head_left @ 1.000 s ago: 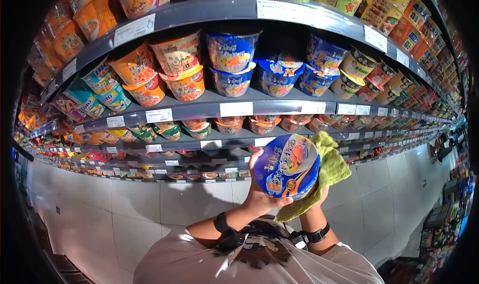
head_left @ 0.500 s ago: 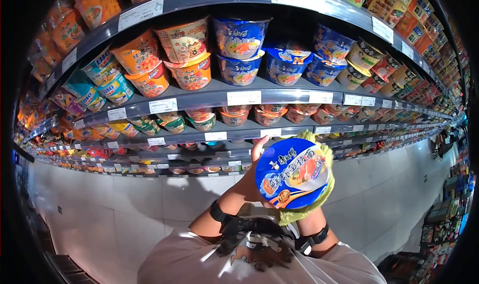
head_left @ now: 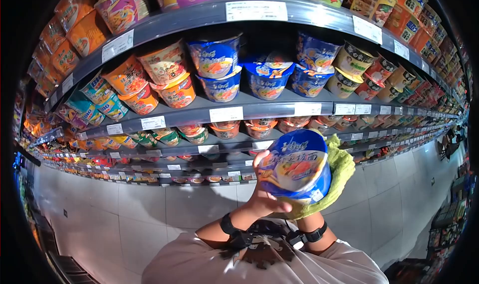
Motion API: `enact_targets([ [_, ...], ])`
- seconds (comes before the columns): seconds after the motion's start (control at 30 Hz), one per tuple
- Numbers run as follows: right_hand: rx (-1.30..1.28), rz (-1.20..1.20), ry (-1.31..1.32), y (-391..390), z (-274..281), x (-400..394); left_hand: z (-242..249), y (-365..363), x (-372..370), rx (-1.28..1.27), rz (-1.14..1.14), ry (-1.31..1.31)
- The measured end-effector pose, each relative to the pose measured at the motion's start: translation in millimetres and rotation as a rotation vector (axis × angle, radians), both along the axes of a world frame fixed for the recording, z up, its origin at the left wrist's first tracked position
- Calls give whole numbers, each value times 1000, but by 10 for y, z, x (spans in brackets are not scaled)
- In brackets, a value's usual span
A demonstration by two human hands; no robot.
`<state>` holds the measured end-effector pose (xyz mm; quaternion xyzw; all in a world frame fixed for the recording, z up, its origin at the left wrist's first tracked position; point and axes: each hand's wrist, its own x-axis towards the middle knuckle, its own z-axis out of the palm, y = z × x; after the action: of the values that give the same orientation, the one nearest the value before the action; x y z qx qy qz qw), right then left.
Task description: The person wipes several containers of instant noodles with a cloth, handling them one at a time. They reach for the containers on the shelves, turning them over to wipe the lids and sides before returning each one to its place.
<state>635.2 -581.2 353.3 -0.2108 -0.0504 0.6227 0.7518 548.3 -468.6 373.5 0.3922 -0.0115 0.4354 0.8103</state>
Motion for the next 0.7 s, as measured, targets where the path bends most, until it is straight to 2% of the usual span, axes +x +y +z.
enact_targets([
  [0.03, -10, 26, -9, -28, 6, 67, -27, 80, 99, 348, 204, 115],
  [0.1, -16, 54, -14, -97, 11, 215, -44, 79, 268, 344, 209, 96],
  [0.17, -11, 62, -13, -168, 3, 358, -99, 240, 355, 620, 304, 273],
  [0.23, -10, 63, -11, -198, -6, 510, -99, 346, 484, 721, 338, 377],
  [0.33, -4, 42, -11, -209, 5, 767, 25, 401, 647, 601, 261, 371],
  [0.47, 12, -42, 4, -185, 20, 1091, 410, 379, 793, 517, -193, 473],
  [0.5, 21, -76, 8, -166, 51, 1178, 485, 416, 883, 599, -248, 432],
  [0.57, 29, -139, 23, -138, 96, 1339, 421, 372, 1020, 462, -436, 462],
  [0.7, -6, -323, 19, -51, 335, 1585, 417, 250, 1299, 295, -485, 505],
])
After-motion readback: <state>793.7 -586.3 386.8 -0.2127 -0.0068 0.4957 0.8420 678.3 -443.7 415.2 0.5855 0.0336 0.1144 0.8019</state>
